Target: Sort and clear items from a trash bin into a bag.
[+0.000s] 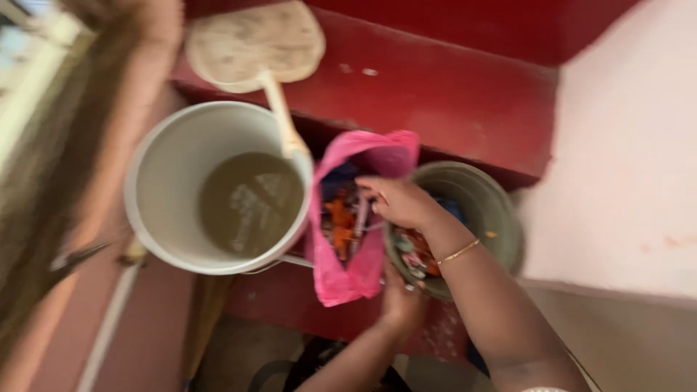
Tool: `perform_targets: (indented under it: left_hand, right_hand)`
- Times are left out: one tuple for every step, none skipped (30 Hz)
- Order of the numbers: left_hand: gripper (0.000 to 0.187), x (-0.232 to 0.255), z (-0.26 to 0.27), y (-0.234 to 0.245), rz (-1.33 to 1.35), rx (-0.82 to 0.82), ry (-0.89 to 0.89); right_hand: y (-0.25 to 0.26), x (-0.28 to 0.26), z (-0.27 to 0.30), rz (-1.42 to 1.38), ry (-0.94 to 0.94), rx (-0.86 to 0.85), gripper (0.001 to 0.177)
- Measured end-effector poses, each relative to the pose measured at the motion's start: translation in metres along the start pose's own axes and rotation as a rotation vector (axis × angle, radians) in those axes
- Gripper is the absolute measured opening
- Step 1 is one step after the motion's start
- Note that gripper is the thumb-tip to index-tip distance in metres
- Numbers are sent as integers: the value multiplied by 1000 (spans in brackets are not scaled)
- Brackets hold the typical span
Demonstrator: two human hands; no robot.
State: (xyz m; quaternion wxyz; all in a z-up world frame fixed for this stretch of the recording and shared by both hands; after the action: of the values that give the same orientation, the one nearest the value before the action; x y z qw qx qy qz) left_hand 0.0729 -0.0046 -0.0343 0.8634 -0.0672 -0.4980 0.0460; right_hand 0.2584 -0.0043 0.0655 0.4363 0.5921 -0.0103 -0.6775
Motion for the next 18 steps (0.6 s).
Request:
perform_targets:
  left_hand:
    - [94, -3, 4, -5, 2, -36, 19]
    - [94, -7, 9, -9, 7, -49, 50]
    - [94, -10, 10, -12, 13, -54, 70]
    - [94, -12, 11, -17, 15, -82, 79]
    - [94, -12, 8, -15, 20, -78, 93]
    - [95, -10, 6, -12, 25, -73, 108]
    - [95, -10, 4, -14, 23, -80, 103]
    - [96, -10, 1, -15, 36, -66, 114]
    - [97, -13, 2, -14, 49, -48, 131]
    - [97, -18, 0, -16, 47, -50, 131]
    - [99, -22, -2, -17, 18, -29, 132]
    - [100, -27, -5, -18, -11, -8, 133]
    - [100, -28, -6, -19, -14, -5, 133]
    - [101, -27, -6, -20, 21, 8, 112]
    - [102, -27, -7, -20, 53, 21, 93]
    - [102, -18, -4, -17, 48, 25, 93]
    - [101, -14, 0, -16, 13, 17, 163]
    - [100, -10, 4, -14, -21, 9, 232]
  right_hand:
    - [17, 7, 13, -1, -37, 16, 52]
    - [34, 10, 27, -95, -20, 49, 47]
    - [53, 10, 38, -184, 11, 84, 41]
    - [73, 30, 54, -179, -12, 101, 41]
    - [91, 47, 63, -165, -47, 117, 39]
    - [110, 62, 73, -151, -82, 133, 36]
    - [116, 76, 78, -148, -81, 141, 36]
    - [123, 101, 85, -38, -259, 173, 37]
    - [127, 126, 94, 70, -438, 199, 38]
    - [119, 151, 96, 68, -439, 201, 38]
    - [111, 177, 96, 161, -476, 169, 44]
    - [103, 204, 96, 255, -511, 136, 52]
    - [92, 220, 95, 252, -509, 135, 52]
    - [83, 234, 93, 317, -496, 142, 53]
    - [71, 249, 91, 379, -483, 148, 54]
    - [64, 248, 88, 372, -480, 147, 54]
    - [59, 245, 86, 350, -464, 167, 48]
    - [53, 243, 84, 327, -448, 186, 42]
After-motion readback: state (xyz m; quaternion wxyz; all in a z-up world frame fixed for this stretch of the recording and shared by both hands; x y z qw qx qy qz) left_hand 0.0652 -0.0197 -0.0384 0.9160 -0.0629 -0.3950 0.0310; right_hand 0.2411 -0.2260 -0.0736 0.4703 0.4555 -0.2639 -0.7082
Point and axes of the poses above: each hand's wrist, its own z-axis away from the middle knuckle, its own y-axis out of the back of the hand, x = y × z, the point moved 7 cm from there along -z, towards the middle knuckle, and after that the axes turned 10 degrees about -z, right-handed, at the moved point
